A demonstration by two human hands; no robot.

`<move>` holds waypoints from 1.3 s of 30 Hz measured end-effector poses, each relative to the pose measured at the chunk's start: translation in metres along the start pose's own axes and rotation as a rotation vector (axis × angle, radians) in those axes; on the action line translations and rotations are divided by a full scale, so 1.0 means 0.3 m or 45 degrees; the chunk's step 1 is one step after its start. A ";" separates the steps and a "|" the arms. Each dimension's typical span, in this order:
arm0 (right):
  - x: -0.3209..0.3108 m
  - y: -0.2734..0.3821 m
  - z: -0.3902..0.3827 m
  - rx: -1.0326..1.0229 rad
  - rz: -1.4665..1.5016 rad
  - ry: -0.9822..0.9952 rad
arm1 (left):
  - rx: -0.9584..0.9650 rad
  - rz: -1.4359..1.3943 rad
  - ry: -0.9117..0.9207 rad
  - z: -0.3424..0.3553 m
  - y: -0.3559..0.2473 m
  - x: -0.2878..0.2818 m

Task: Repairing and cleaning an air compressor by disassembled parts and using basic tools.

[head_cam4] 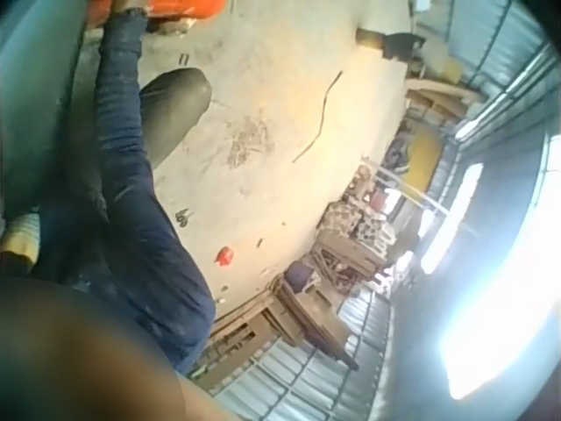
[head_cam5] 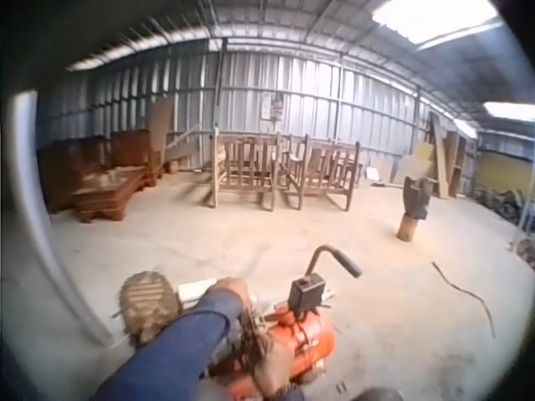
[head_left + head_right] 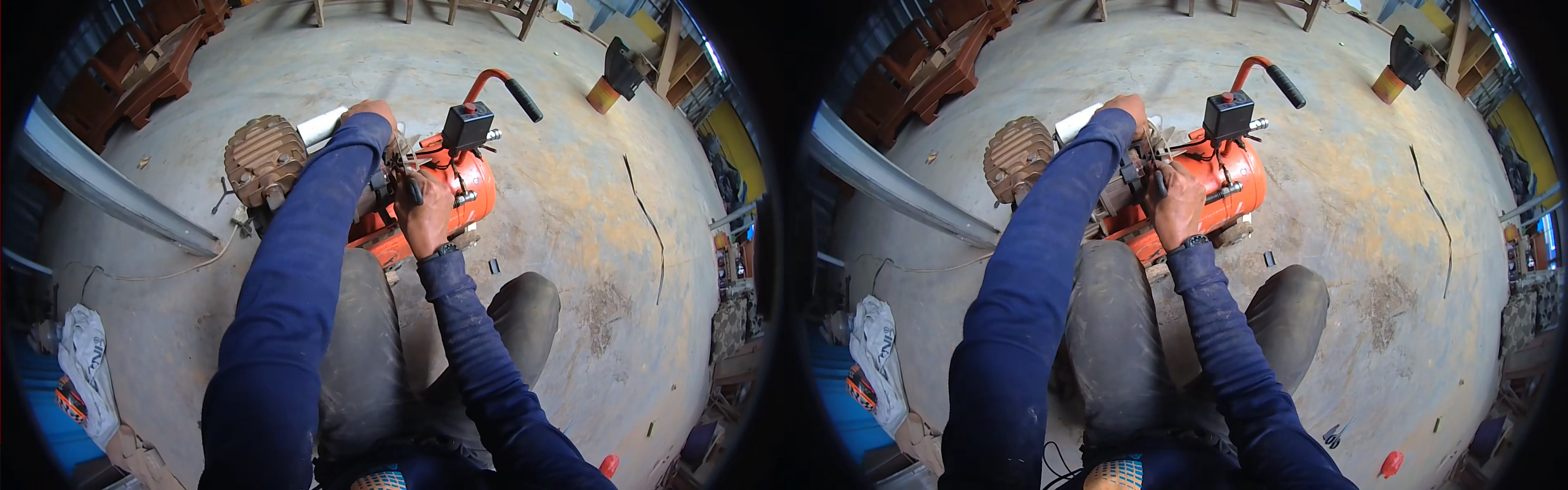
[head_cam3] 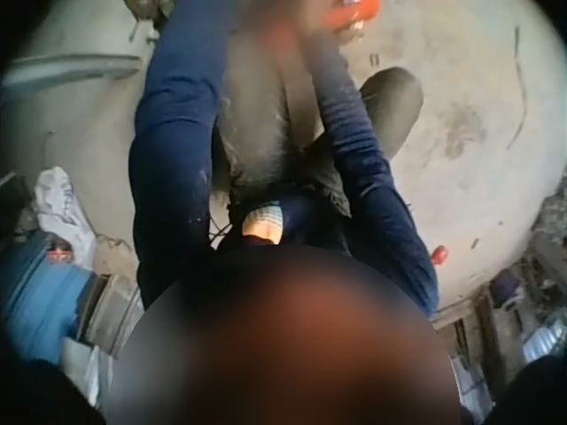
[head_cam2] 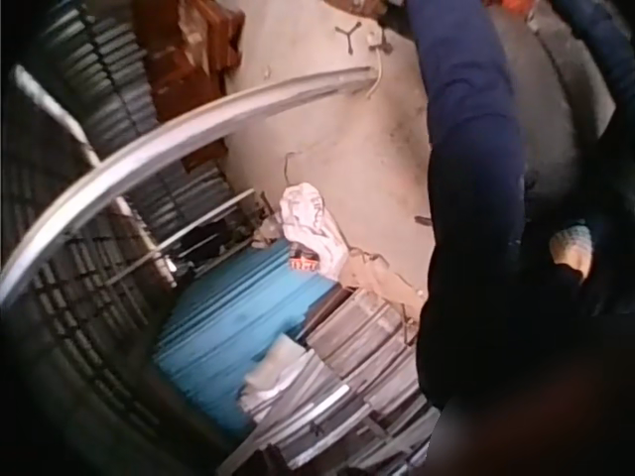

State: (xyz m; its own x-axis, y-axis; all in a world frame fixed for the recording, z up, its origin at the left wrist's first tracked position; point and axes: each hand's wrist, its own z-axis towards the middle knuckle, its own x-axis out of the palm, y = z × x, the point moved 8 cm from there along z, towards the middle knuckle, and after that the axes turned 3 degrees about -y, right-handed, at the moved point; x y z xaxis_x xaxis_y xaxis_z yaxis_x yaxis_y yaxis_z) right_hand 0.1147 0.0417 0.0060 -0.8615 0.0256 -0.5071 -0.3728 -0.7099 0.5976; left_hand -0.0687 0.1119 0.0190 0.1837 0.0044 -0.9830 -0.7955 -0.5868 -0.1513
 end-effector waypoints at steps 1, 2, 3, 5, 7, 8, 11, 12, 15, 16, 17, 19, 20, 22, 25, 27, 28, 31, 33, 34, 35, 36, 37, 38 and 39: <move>0.001 0.007 0.003 0.000 0.001 0.004 | -0.014 0.000 0.004 0.012 0.003 -0.002; 0.001 0.015 0.004 0.006 0.015 -0.004 | -0.018 0.000 0.006 0.025 0.009 -0.009; 0.003 0.027 0.005 0.011 0.030 -0.011 | 0.133 0.134 0.109 0.037 -0.011 0.000; 0.007 0.027 0.000 0.019 0.031 -0.021 | 0.453 0.393 0.318 0.025 -0.070 0.011; 0.017 0.026 -0.012 0.008 -0.049 -0.022 | 0.412 0.324 0.337 0.024 -0.080 -0.055; 0.018 0.021 -0.015 0.003 -0.090 -0.023 | 0.369 0.258 0.355 0.019 -0.083 -0.089; 0.044 0.044 -0.008 -0.042 -0.206 0.031 | 0.325 0.157 0.345 0.048 -0.042 -0.131; 0.053 0.050 -0.004 -0.064 -0.268 0.059 | 0.334 0.111 0.324 0.055 -0.027 -0.148; 0.068 0.054 0.010 -0.069 -0.313 0.202 | 0.395 0.138 0.293 0.050 0.014 -0.155; 0.077 0.051 0.011 -0.071 -0.341 0.278 | 0.446 0.205 0.287 0.035 0.019 -0.148; 0.076 0.047 0.009 -0.070 -0.341 0.275 | 0.495 0.271 0.280 0.023 0.021 -0.140; 0.072 0.045 0.003 -0.050 -0.367 0.241 | 0.530 0.189 0.277 0.008 0.027 -0.138; 0.072 0.047 0.008 -0.042 -0.378 0.224 | 0.562 0.105 0.274 0.000 0.027 -0.142; 0.078 0.047 0.025 -0.048 -0.338 0.230 | 0.593 0.023 0.269 -0.005 0.033 -0.157; 0.065 0.036 0.046 -0.056 -0.274 0.250 | 0.560 -0.116 0.232 -0.008 0.051 -0.180; 0.063 0.008 0.074 -0.017 -0.149 0.329 | 0.551 -0.122 0.227 -0.007 0.055 -0.171; 0.062 0.003 0.077 0.002 -0.088 0.368 | 0.540 -0.127 0.223 -0.008 0.054 -0.165; 0.039 0.005 0.002 -0.075 0.065 0.224 | 0.608 -0.149 0.116 0.008 0.034 -0.166; 0.015 -0.009 -0.013 -0.111 0.145 0.145 | 0.746 -0.182 -0.053 0.005 -0.007 -0.181; 0.016 -0.004 -0.010 -0.118 0.100 0.163 | 0.749 -0.180 -0.054 0.008 -0.012 -0.168; 0.017 0.001 -0.007 -0.125 0.056 0.181 | 0.863 -0.197 -0.109 -0.001 -0.037 -0.170; 0.018 0.007 -0.004 -0.132 0.014 0.197 | 0.977 -0.213 -0.164 -0.012 -0.061 -0.174; 0.015 0.014 -0.001 -0.129 0.018 0.190 | 1.090 -0.227 -0.219 -0.022 -0.080 -0.184; 0.025 0.023 -0.004 -0.114 0.025 0.234 | 1.093 -0.217 -0.218 -0.016 -0.080 -0.181; 0.028 0.009 -0.007 -0.093 0.016 0.277 | 1.045 -0.201 -0.076 -0.022 -0.103 -0.154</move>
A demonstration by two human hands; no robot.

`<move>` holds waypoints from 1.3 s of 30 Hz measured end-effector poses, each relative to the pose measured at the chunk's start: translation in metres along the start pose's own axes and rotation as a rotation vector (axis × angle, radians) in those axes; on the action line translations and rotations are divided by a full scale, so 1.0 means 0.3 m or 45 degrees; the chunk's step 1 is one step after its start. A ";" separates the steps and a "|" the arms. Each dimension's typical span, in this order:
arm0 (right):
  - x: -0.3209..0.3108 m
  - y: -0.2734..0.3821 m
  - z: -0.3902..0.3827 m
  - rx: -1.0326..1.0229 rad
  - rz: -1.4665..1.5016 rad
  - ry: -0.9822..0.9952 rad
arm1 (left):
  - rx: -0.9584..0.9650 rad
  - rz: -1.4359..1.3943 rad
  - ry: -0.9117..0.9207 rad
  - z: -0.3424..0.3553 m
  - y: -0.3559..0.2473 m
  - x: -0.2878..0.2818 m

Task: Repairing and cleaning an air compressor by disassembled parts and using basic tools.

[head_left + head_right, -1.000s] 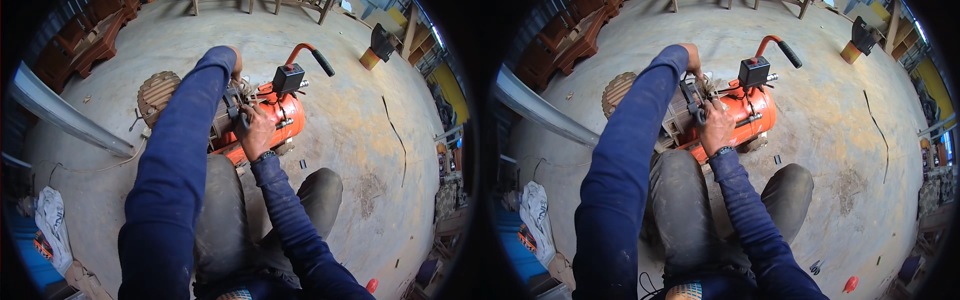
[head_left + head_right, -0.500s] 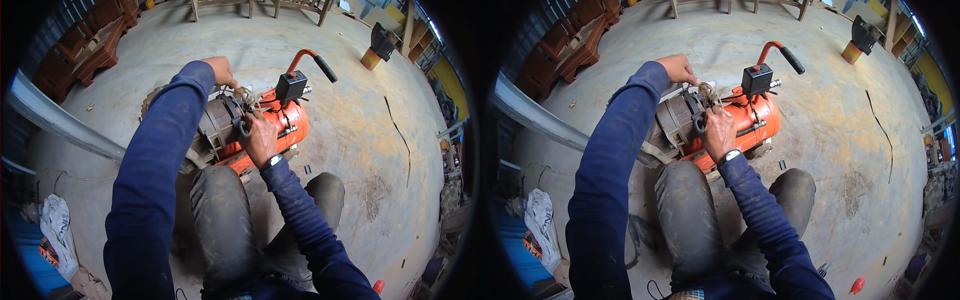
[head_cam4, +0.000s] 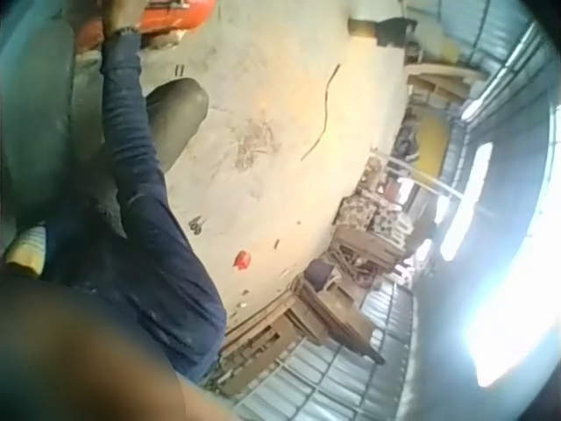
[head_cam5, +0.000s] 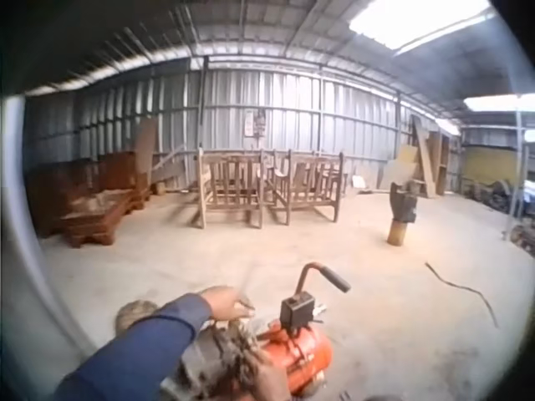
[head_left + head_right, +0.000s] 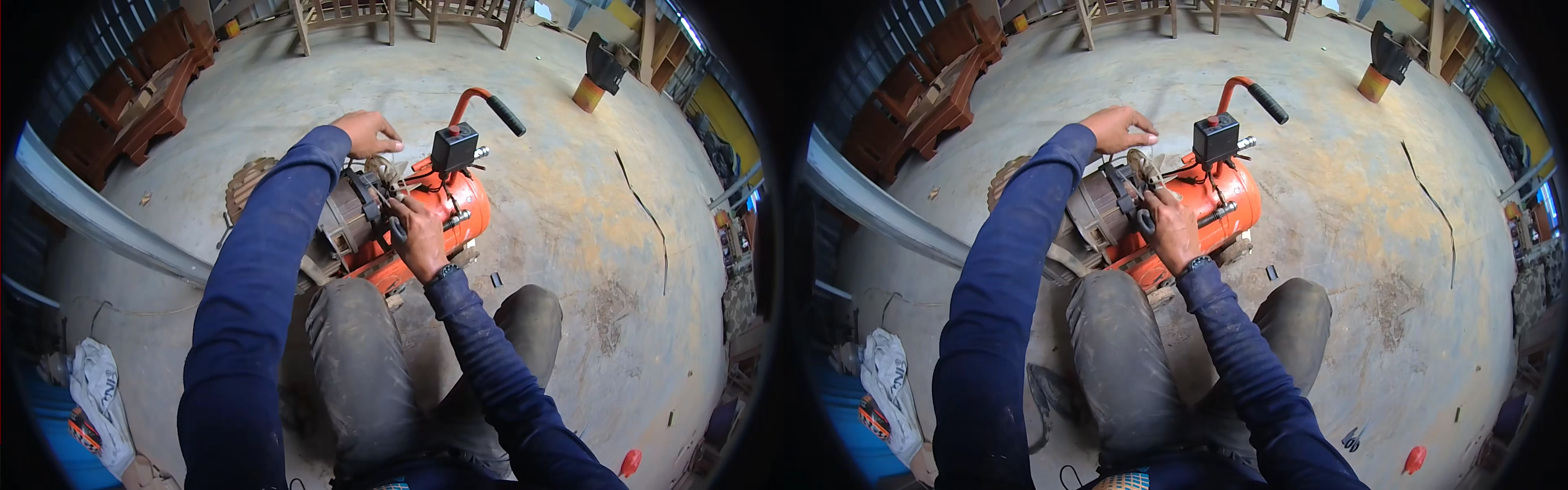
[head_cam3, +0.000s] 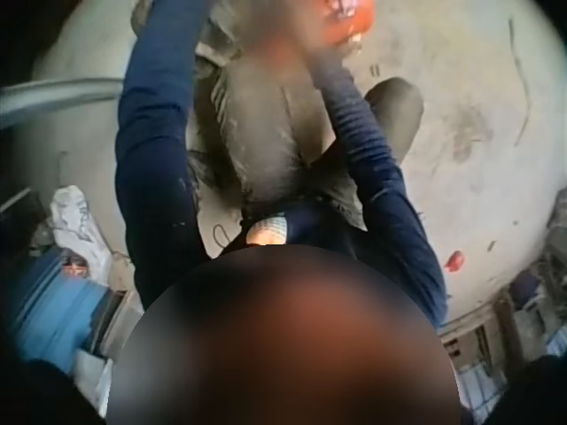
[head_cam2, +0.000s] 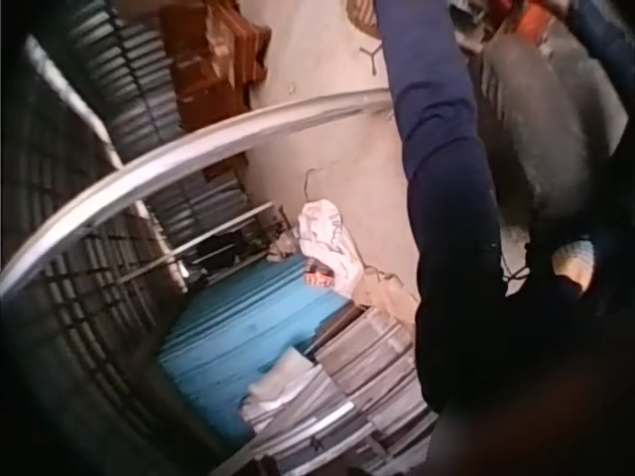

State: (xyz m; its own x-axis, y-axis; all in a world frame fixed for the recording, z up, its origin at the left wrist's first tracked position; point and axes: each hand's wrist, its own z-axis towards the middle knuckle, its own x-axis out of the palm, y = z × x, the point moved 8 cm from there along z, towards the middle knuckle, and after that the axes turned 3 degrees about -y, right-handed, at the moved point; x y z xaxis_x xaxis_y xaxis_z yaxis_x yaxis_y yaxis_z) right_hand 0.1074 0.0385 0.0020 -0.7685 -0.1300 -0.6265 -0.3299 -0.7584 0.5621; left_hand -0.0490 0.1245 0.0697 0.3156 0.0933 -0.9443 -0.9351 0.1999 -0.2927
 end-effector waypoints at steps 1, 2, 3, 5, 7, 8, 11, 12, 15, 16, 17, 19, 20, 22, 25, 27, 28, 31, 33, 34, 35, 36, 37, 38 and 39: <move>0.003 -0.015 -0.002 0.023 -0.003 0.043 | -0.061 -0.036 0.131 0.004 -0.015 0.031; 0.005 -0.012 -0.004 0.028 0.003 0.038 | -0.136 -0.063 0.263 -0.007 -0.006 0.057; -0.005 -0.004 -0.004 0.004 0.045 -0.028 | -0.136 -0.058 0.271 -0.008 -0.008 0.056; -0.028 0.009 -0.005 -0.041 0.125 -0.157 | -0.176 -0.036 0.411 -0.021 -0.004 0.078; -0.016 0.002 0.001 -0.012 0.106 -0.099 | -0.198 -0.028 0.490 -0.027 -0.009 0.094; -0.002 -0.003 0.004 0.009 0.084 -0.041 | -0.205 -0.032 0.513 -0.028 -0.012 0.100; 0.026 -0.007 0.004 0.041 0.045 -0.004 | -0.219 -0.042 0.564 -0.031 -0.018 0.108; 0.031 -0.004 0.004 0.045 0.025 -0.029 | -0.228 -0.047 0.564 -0.031 -0.018 0.108; 0.034 -0.002 0.000 0.053 -0.005 -0.073 | -0.251 -0.058 0.567 -0.035 -0.018 0.105; 0.031 0.002 -0.001 0.052 -0.015 -0.097 | -0.242 -0.065 0.562 -0.036 -0.021 0.103; 0.028 0.007 -0.001 0.052 -0.026 -0.121 | -0.231 -0.072 0.556 -0.037 -0.024 0.101; 0.042 0.010 0.007 0.081 -0.064 -0.093 | -0.225 -0.081 0.553 -0.038 -0.028 0.093; 0.047 0.011 0.013 0.110 -0.110 -0.069 | -0.262 -0.068 0.562 -0.042 -0.034 0.086; 0.051 0.016 0.020 0.143 -0.159 -0.043 | -0.334 -0.042 0.578 -0.047 -0.043 0.076; 0.060 0.025 0.026 0.173 -0.227 0.022 | -0.337 -0.066 0.583 -0.046 -0.034 0.087; 0.056 0.020 0.024 0.152 -0.185 -0.002 | -0.344 -0.077 0.580 -0.045 -0.030 0.083; 0.050 0.015 0.021 0.133 -0.145 -0.027 | -0.352 -0.059 0.616 -0.042 -0.027 0.085; 0.037 -0.002 0.011 0.090 -0.070 -0.043 | -0.360 -0.027 0.687 -0.036 -0.022 0.088; 0.029 -0.010 0.003 0.046 0.006 -0.027 | -0.362 -0.019 0.721 -0.043 -0.015 0.086; 0.024 -0.015 -0.007 0.048 0.000 -0.026 | -0.362 -0.015 0.738 -0.043 -0.014 0.088; 0.006 -0.004 -0.022 0.037 0.042 -0.059 | -0.363 -0.020 0.739 -0.040 -0.014 0.089; -0.013 0.009 -0.041 0.027 0.084 -0.093 | -0.384 -0.012 0.756 -0.039 -0.009 0.091; -0.030 0.028 -0.053 0.016 0.130 -0.127 | -0.408 -0.001 0.773 -0.042 0.002 0.091; -0.052 0.042 -0.073 0.018 0.133 -0.124 | -0.433 0.010 0.792 -0.049 0.013 0.094; -0.105 0.059 -0.096 -0.014 0.305 -0.187 | -0.438 0.010 0.797 -0.057 0.022 0.095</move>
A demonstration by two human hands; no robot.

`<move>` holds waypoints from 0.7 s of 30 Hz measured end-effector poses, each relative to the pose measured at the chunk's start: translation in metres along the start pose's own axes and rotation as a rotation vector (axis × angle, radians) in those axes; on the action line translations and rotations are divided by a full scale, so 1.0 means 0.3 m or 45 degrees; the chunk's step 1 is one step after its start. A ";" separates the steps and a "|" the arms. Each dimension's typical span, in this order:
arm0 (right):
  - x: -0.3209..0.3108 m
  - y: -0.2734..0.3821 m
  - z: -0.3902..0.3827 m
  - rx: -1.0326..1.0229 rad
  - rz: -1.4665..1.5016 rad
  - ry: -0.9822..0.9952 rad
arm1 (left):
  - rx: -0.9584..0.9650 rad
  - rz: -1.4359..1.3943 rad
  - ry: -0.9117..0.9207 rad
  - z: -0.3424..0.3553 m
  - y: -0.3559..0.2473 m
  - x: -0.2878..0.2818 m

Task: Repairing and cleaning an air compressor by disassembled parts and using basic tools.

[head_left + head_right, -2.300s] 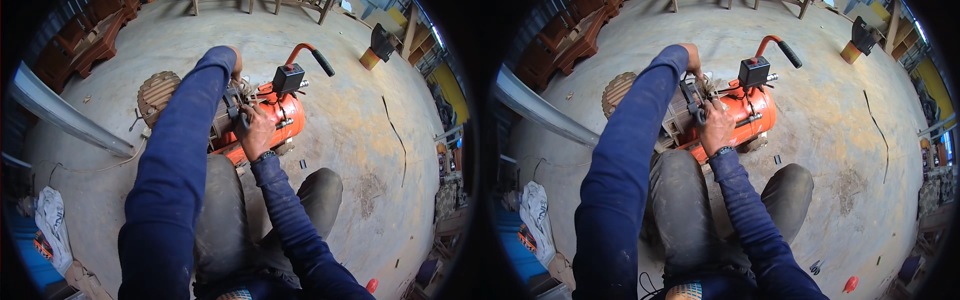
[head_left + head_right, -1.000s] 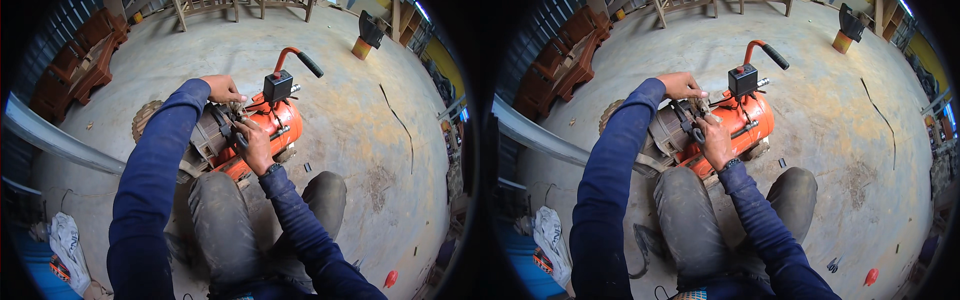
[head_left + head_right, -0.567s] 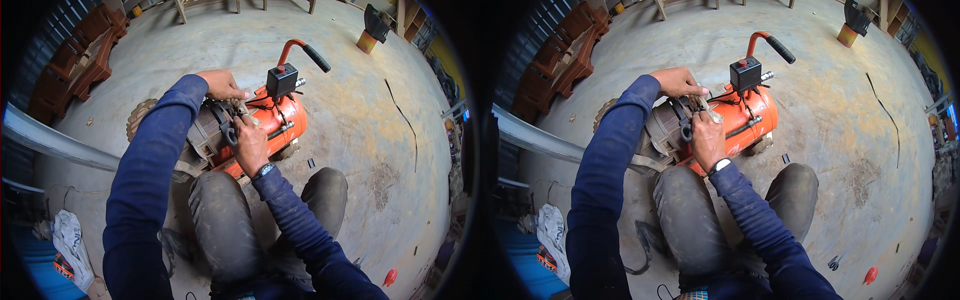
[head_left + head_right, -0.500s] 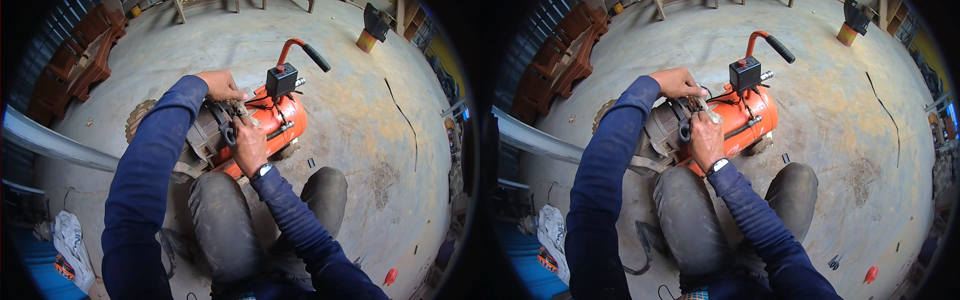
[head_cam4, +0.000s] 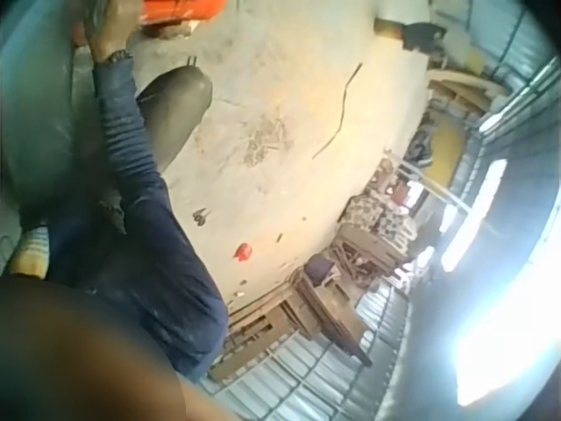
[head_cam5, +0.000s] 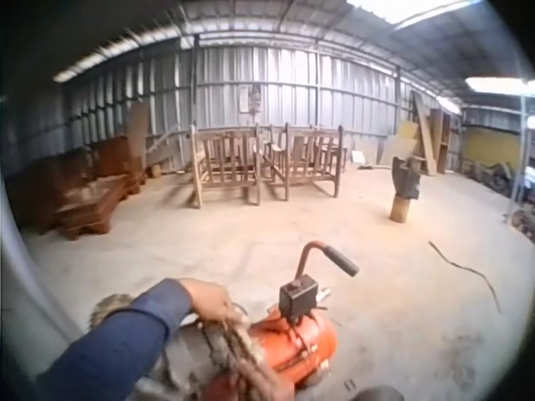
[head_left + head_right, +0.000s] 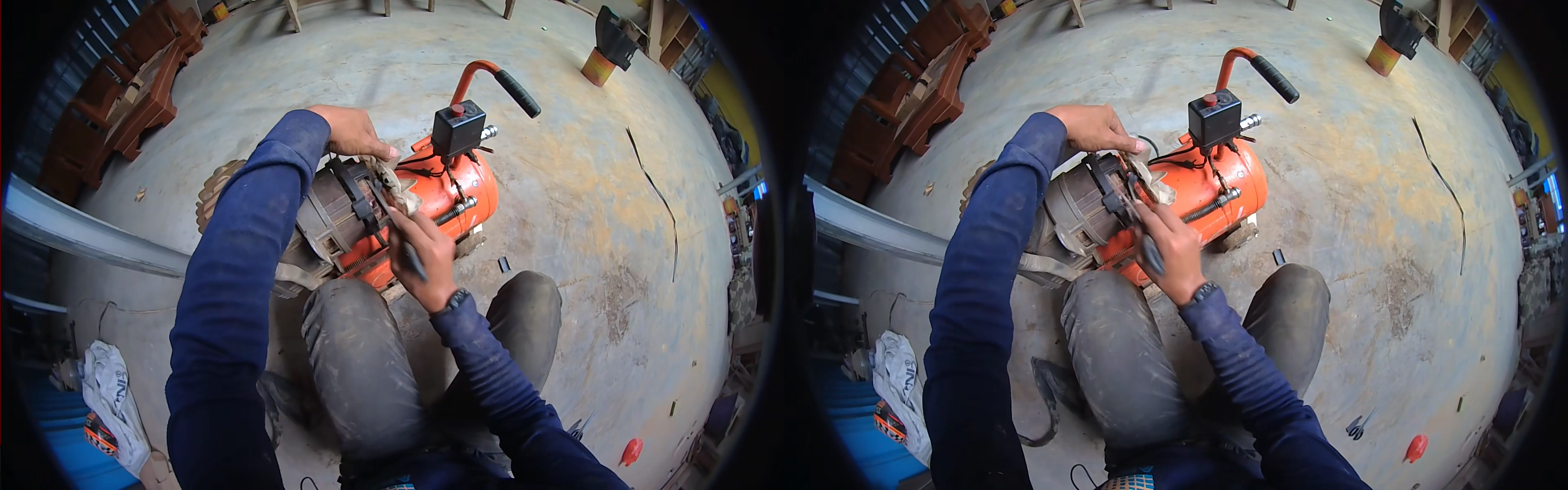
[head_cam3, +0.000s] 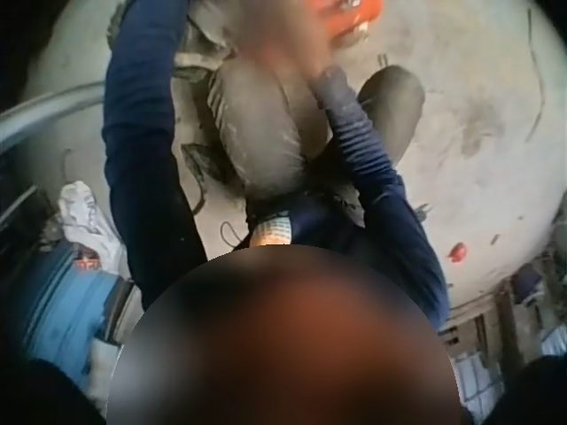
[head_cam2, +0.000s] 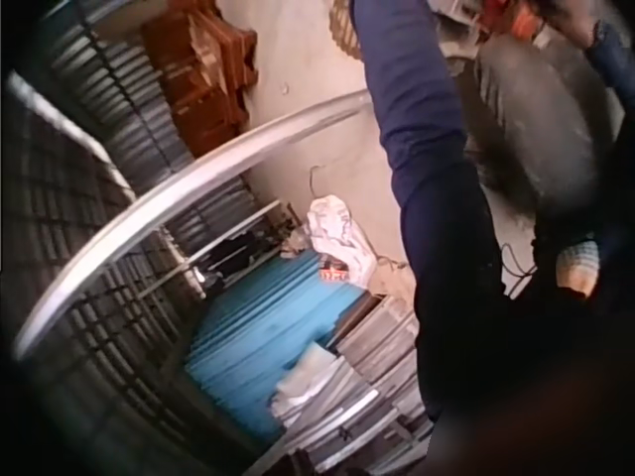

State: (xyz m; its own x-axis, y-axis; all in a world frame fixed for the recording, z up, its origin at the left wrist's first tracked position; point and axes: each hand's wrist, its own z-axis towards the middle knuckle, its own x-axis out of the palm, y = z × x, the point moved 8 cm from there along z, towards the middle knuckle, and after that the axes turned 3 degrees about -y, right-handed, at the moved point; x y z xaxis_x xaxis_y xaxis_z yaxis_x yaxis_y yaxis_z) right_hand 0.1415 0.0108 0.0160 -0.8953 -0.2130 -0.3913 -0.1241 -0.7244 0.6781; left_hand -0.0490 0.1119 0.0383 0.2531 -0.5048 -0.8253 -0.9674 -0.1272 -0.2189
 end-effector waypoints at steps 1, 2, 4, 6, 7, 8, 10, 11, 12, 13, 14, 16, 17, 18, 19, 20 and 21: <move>-0.051 0.007 -0.010 -0.024 0.167 -0.064 | 0.012 -0.014 -0.009 -0.002 -0.005 -0.002; -0.113 -0.038 -0.041 -0.096 -0.041 -0.380 | 0.022 -0.026 -0.015 -0.006 -0.007 -0.004; -0.224 -0.143 -0.091 0.343 -0.083 -0.798 | 0.013 -0.038 -0.009 -0.024 0.016 0.001; -0.281 -0.434 -0.247 0.957 0.026 -0.958 | 0.069 -0.070 -0.053 -0.056 0.028 -0.017; -0.323 -0.696 -0.363 1.046 -0.068 -1.057 | 0.144 -0.081 -0.078 -0.040 -0.012 -0.039; -0.329 -0.899 -0.474 1.401 0.017 -1.054 | 0.181 -0.069 -0.065 -0.034 -0.039 -0.048; -0.303 -1.176 -0.702 1.895 0.033 -1.054 | 0.137 -0.040 -0.128 -0.023 -0.063 -0.075; -0.267 -1.200 -0.751 2.041 -0.033 -1.037 | 0.148 -0.019 -0.113 -0.025 -0.047 -0.067; -0.263 -1.220 -0.789 2.053 -0.027 -1.066 | 0.173 -0.097 -0.260 -0.025 -0.039 -0.092; -0.265 -1.178 -0.788 2.085 -0.393 -0.927 | 0.181 -0.176 -0.407 -0.037 -0.018 -0.117; -0.272 -1.134 -0.779 2.087 -0.758 -0.777 | 0.197 -0.259 -0.556 -0.041 -0.004 -0.148; -0.268 -0.938 -0.605 1.448 -1.326 -0.819 | 0.183 -0.244 -0.695 -0.061 0.038 -0.182; -0.239 -0.703 -0.435 0.807 -1.455 -0.989 | 0.149 -0.240 -0.845 -0.102 0.082 -0.213; -0.227 -0.628 -0.319 0.856 -0.696 -0.961 | 0.136 -0.248 -0.995 -0.134 0.101 -0.242; -0.159 -0.556 -0.182 0.858 0.066 -0.877 | 0.114 -0.240 -0.996 -0.149 0.124 -0.254; -0.113 -0.501 -0.054 0.841 0.278 -0.550 | 0.052 -0.279 -1.012 -0.148 0.104 -0.275; -0.029 -0.475 0.050 0.817 0.492 -0.217 | -0.018 -0.312 -1.025 -0.151 0.084 -0.295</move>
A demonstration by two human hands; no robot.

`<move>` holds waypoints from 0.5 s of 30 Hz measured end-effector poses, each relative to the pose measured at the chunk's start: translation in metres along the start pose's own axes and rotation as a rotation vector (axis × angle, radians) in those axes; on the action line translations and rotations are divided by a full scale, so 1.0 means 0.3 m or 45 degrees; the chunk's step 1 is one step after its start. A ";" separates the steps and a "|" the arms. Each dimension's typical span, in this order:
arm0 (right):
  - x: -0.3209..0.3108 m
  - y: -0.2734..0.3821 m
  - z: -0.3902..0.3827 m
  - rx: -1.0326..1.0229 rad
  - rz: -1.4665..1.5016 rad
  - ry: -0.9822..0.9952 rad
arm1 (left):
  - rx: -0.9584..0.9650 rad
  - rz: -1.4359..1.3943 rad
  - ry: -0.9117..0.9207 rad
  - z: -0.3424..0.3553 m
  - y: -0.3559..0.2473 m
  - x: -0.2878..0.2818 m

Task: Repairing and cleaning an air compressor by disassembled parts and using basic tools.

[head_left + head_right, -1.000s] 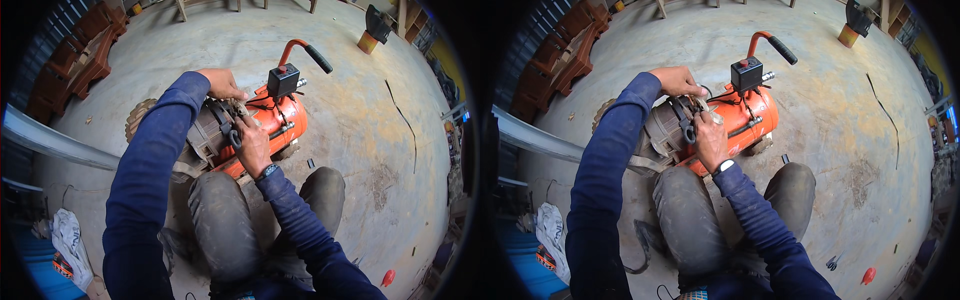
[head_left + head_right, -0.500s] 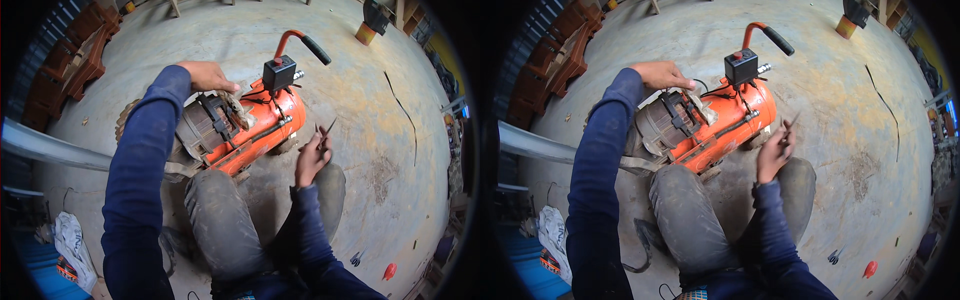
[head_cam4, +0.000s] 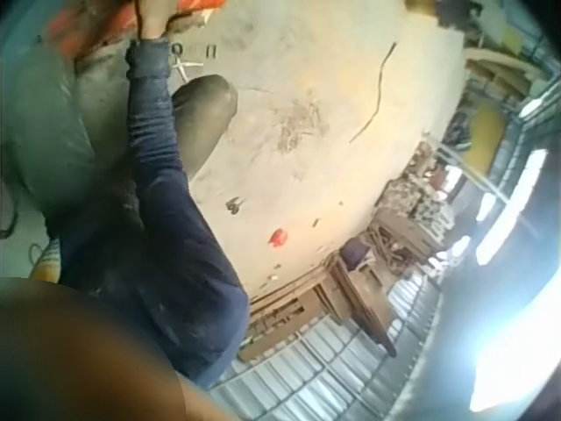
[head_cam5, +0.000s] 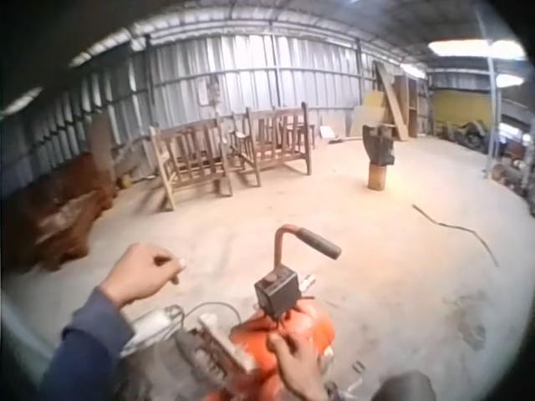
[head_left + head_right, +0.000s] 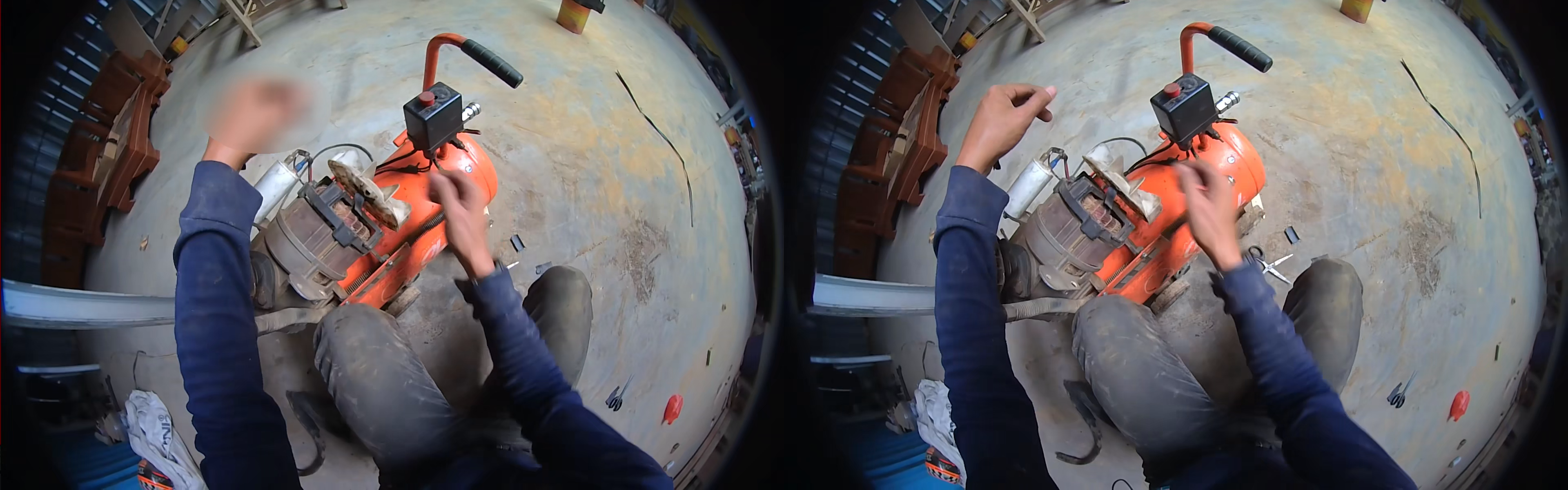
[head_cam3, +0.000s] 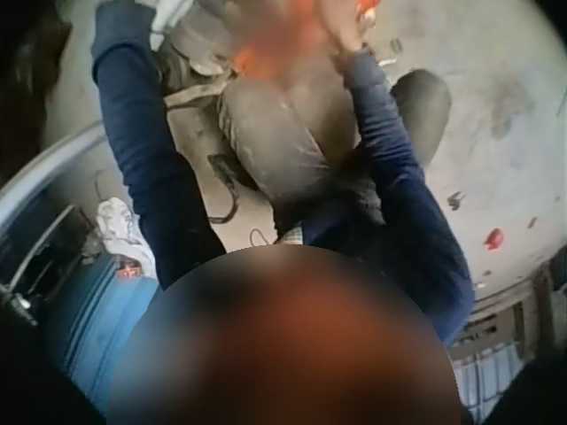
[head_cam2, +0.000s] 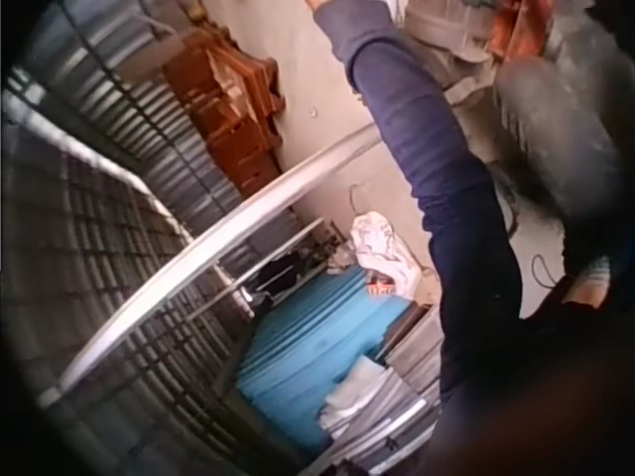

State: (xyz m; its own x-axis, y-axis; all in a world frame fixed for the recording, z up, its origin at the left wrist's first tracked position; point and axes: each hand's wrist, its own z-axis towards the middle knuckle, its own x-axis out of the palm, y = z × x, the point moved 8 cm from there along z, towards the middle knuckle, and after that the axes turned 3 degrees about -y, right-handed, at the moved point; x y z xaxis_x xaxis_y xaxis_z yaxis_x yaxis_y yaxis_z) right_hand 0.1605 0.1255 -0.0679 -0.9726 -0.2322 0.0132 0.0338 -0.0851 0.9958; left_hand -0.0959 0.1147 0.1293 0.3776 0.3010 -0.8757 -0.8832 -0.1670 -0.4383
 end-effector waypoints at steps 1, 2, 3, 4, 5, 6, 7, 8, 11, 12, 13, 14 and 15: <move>0.092 -0.027 0.067 0.095 0.138 0.139 | -0.074 -0.003 -0.020 0.007 -0.007 0.009; 0.191 -0.036 0.132 0.184 0.286 0.283 | -0.072 -0.005 -0.022 0.009 -0.018 0.012; 0.262 -0.078 0.171 0.450 0.307 0.377 | -0.091 -0.001 -0.022 0.005 -0.020 0.014; 0.330 -0.127 0.189 0.721 0.325 0.472 | -0.114 0.002 -0.021 0.003 -0.006 0.022; 0.359 -0.157 0.231 0.716 0.322 0.469 | -0.127 0.001 -0.022 0.007 -0.011 0.024; 0.418 -0.194 0.250 0.729 0.436 0.617 | -0.121 -0.005 -0.023 0.015 -0.024 0.030; 0.466 -0.245 0.259 0.745 0.549 0.763 | -0.081 -0.023 0.002 0.026 -0.047 0.042; 0.530 -0.242 0.228 0.770 0.671 0.936 | -0.065 -0.025 0.022 0.020 -0.048 0.037; 0.563 -0.241 0.234 0.715 0.678 0.906 | -0.051 -0.066 0.041 0.010 -0.057 0.032; 0.560 -0.234 0.242 0.680 0.679 0.879 | -0.046 -0.104 0.042 0.011 -0.063 0.033; 0.560 -0.231 0.240 0.682 0.674 0.880 | -0.039 -0.142 0.043 0.011 -0.069 0.036; 0.555 -0.230 0.235 0.682 0.670 0.873 | -0.040 -0.148 0.041 0.013 -0.073 0.040; 0.558 -0.226 0.228 0.687 0.665 0.873 | -0.021 -0.168 0.040 0.015 -0.074 0.040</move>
State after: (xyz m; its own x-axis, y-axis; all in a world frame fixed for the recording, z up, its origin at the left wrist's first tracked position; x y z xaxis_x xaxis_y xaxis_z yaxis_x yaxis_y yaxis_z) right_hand -0.0204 0.1586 -0.1269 -0.5187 -0.6353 0.5720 0.1433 0.5950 0.7908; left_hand -0.0730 0.1264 0.1295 0.4989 0.2921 -0.8160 -0.8208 -0.1431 -0.5531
